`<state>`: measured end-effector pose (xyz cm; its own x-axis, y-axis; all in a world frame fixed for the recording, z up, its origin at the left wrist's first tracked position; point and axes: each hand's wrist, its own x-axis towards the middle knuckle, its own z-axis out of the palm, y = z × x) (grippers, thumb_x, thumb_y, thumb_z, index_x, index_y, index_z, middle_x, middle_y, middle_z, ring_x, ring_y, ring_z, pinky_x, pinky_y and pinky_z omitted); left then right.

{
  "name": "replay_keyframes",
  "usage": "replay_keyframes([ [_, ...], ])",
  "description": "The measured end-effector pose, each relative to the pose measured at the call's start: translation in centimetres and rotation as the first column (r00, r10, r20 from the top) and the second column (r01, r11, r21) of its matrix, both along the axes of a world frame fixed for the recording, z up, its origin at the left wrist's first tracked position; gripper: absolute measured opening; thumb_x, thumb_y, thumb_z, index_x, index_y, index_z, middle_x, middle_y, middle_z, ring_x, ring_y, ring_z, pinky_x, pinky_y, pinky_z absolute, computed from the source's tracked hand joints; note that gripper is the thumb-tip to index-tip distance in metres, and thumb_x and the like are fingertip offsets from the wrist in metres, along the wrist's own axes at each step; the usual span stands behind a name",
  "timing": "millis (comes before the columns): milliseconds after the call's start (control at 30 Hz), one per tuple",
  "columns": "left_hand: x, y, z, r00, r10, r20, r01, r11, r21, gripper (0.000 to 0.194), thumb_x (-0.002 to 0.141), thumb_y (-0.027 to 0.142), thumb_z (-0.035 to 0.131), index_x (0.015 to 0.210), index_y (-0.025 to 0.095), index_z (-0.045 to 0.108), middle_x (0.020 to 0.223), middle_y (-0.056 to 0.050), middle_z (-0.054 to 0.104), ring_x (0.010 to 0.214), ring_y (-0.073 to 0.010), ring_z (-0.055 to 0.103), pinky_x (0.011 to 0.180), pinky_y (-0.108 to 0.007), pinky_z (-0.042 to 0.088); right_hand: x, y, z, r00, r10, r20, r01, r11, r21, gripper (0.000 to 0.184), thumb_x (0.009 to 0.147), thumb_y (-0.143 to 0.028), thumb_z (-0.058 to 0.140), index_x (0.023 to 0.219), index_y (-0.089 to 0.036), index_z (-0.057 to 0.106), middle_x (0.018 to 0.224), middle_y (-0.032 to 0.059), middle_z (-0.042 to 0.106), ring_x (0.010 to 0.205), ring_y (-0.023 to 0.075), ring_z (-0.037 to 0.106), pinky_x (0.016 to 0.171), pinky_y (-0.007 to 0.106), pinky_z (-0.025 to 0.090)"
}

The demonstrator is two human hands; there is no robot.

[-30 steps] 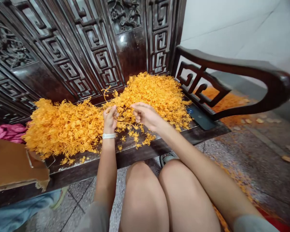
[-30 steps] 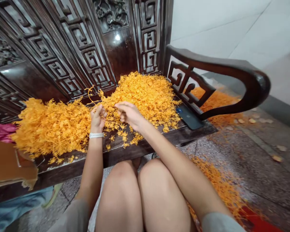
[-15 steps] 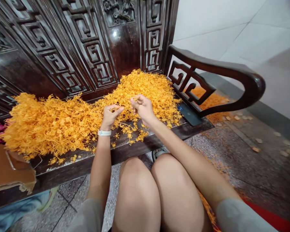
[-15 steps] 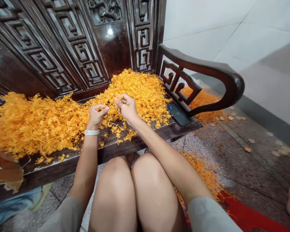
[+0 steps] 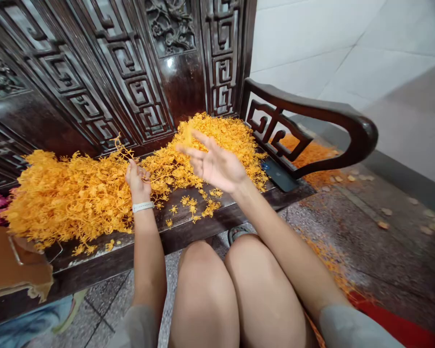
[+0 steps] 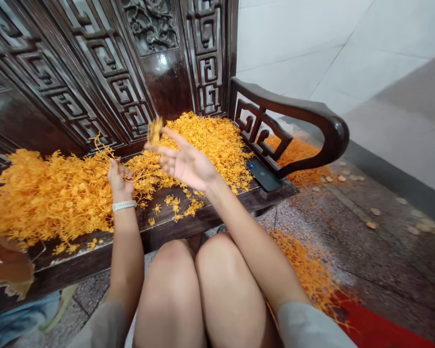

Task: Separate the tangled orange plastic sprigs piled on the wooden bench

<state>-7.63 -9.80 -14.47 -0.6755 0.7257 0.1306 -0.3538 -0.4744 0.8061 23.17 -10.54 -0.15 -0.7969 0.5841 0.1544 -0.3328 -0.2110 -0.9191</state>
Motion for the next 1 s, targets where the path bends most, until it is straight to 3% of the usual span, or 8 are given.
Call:
replay_keyframes([
  [67, 0.6, 0.1, 0.2, 0.999, -0.029, 0.042, 0.029, 0.999, 0.013, 0.056, 0.075, 0.068, 0.087, 0.090, 0.021, 0.062, 0.056, 0.012, 0.035, 0.049, -0.0057, 0.031, 0.048, -0.019, 0.030, -0.6, 0.9, -1.2, 0.957, -0.287, -0.041, 0.276, 0.946, -0.171, 0.049, 0.091, -0.063, 0.068, 0.118, -0.023, 0.060, 0.107, 0.0106, 0.075, 0.073, 0.0171, 0.063, 0.065, 0.030, 0.057],
  [200, 1.8, 0.5, 0.3, 0.972, -0.143, 0.188, 0.125, 0.987, 0.105, 0.039, 0.080, 0.048, 0.092, 0.097, 0.022, 0.069, 0.064, 0.009, 0.052, 0.053, -0.0032, 0.049, 0.059, -0.015, 0.048, -1.1, 1.6, -2.7, 0.953, -0.302, -0.042, 0.265, 0.890, -0.370, 0.031, 0.096, -0.043, 0.066, 0.119, -0.023, 0.064, 0.114, 0.0071, 0.074, 0.076, 0.0122, 0.062, 0.069, 0.025, 0.055],
  [367, 3.7, 0.8, 0.8, 0.962, -0.170, 0.215, 0.134, 0.976, 0.174, 0.003, 0.102, 0.027, 0.072, 0.101, 0.027, 0.074, 0.090, 0.003, 0.073, 0.088, -0.0065, 0.073, 0.100, -0.023, 0.059, -1.8, 1.5, -4.8, 0.971, -0.069, 0.229, 0.119, 0.971, -0.210, 0.020, 0.093, -0.031, 0.074, 0.107, -0.019, 0.069, 0.097, 0.0066, 0.073, 0.069, 0.0110, 0.061, 0.060, 0.023, 0.052],
  [467, 5.0, 0.9, 0.9, 0.976, -0.149, 0.159, 0.125, 0.981, 0.148, 0.011, 0.105, 0.025, 0.065, 0.102, 0.029, 0.075, 0.106, 0.000, 0.077, 0.114, -0.0113, 0.073, 0.107, -0.030, 0.059, -2.9, 1.2, -6.1, 0.911, -0.012, 0.413, 0.094, 0.979, -0.179, 0.031, 0.087, -0.036, 0.083, 0.105, -0.020, 0.064, 0.102, 0.0089, 0.072, 0.067, 0.0123, 0.062, 0.055, 0.025, 0.053],
  [567, 6.2, 0.9, 0.6, 0.980, -0.179, 0.084, 0.166, 0.976, 0.141, 0.008, 0.103, 0.027, 0.067, 0.102, 0.030, 0.075, 0.112, -0.001, 0.078, 0.123, -0.0146, 0.071, 0.106, -0.033, 0.061, -3.9, 1.1, -6.7, 0.916, -0.035, 0.401, 0.144, 0.959, -0.246, 0.046, 0.082, -0.035, 0.089, 0.112, -0.023, 0.057, 0.107, 0.0075, 0.069, 0.073, 0.0142, 0.065, 0.059, 0.028, 0.058],
  [767, 7.9, 0.5, 0.5, 0.907, -0.418, 0.046, 0.400, 0.891, 0.212, 0.013, 0.097, 0.031, 0.074, 0.110, 0.034, 0.074, 0.125, 0.001, 0.077, 0.119, -0.0171, 0.073, 0.114, -0.040, 0.056, -4.3, 1.4, -6.3, 0.956, -0.255, 0.142, 0.290, 0.893, -0.345, 0.050, 0.089, -0.024, 0.080, 0.128, -0.026, 0.050, 0.111, 0.0038, 0.066, 0.092, 0.0151, 0.069, 0.077, 0.030, 0.060],
  [900, 8.3, 0.1, 0.8, 0.839, -0.543, -0.045, 0.539, 0.815, 0.213, 0.033, 0.089, 0.039, 0.083, 0.119, 0.033, 0.071, 0.138, -0.003, 0.072, 0.123, -0.0225, 0.072, 0.120, -0.045, 0.050, -4.2, 1.9, -6.4, 0.891, -0.440, 0.109, 0.452, 0.847, -0.280, 0.029, 0.087, -0.017, 0.076, 0.112, -0.022, 0.062, 0.100, 0.0021, 0.067, 0.087, 0.0130, 0.065, 0.081, 0.029, 0.056],
  [1000, 8.8, 0.2, 0.7, 0.842, -0.530, -0.102, 0.540, 0.827, 0.158, 0.043, 0.082, 0.039, 0.090, 0.120, 0.031, 0.070, 0.130, -0.005, 0.073, 0.117, -0.0212, 0.073, 0.114, -0.041, 0.054, -4.2, 2.2, -6.5, 0.846, -0.519, 0.123, 0.533, 0.833, -0.147, 0.015, 0.089, -0.017, 0.074, 0.102, -0.020, 0.066, 0.094, 0.0020, 0.066, 0.083, 0.0127, 0.061, 0.078, 0.029, 0.052],
])
